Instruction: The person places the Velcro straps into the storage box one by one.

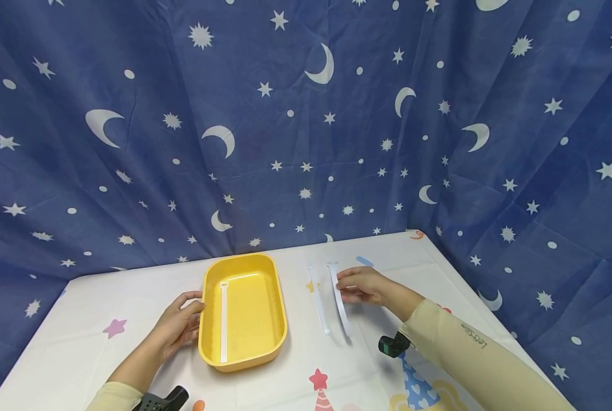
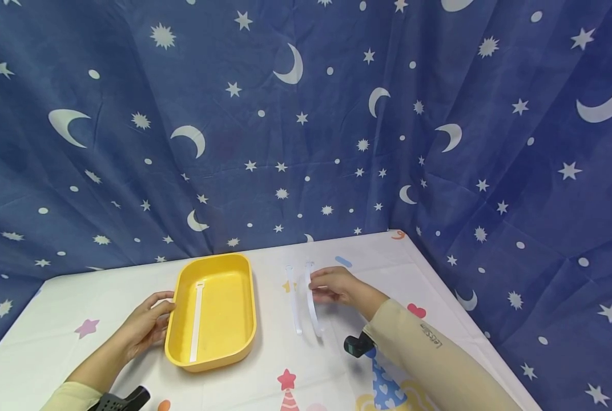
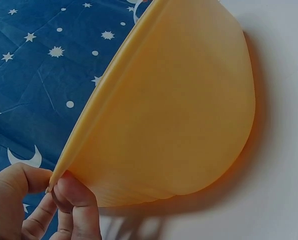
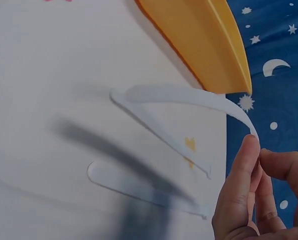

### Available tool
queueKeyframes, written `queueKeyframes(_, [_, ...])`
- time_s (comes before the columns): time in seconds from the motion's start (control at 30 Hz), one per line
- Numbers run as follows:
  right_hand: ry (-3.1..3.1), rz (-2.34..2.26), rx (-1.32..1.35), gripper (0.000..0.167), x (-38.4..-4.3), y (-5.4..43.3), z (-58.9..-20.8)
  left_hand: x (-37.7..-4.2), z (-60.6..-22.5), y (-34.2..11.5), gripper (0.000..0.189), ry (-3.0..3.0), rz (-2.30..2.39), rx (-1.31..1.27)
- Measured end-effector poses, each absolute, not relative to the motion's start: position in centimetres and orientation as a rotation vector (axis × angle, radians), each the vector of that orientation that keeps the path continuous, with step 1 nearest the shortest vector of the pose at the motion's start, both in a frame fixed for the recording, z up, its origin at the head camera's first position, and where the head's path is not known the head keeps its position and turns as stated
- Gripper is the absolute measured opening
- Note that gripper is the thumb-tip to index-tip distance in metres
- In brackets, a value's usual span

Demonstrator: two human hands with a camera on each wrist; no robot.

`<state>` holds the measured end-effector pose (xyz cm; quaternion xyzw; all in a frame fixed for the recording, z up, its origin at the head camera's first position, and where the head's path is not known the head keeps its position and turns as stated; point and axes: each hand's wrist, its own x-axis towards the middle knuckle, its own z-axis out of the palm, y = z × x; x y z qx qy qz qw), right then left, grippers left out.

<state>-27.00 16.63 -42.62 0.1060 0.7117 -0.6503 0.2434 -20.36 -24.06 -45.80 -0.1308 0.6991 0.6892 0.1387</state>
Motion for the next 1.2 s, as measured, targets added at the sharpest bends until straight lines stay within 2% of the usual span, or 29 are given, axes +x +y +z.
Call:
queueKeyframes(0.43, [1.872, -1.807, 0.261, 0.046, -26.7, 14.9, -41.7, -20.4, -46.1, -24.2, 0.049, 2.021, 2.0, -0.367])
queueKeyframes(0.67, [1.843, -1.815, 0.25, 0.039, -26.6, 13.7, -41.4, -20.4, -46.0, -24.2, 0.049, 2.029, 1.991, -0.373])
queueKeyframes(0.97, [1.839, -1.78, 0.225, 0.044, -26.6, 11.8, -41.2, -20.5, -46.0, -24.1, 0.048, 2.012, 2.0, -0.377])
queueKeyframes(1.2, [1.848, -1.759, 0.236, 0.04, -26.7, 10.4, -41.3, -20.5, -46.1, -24.2, 0.048, 2.008, 2.012, -0.354])
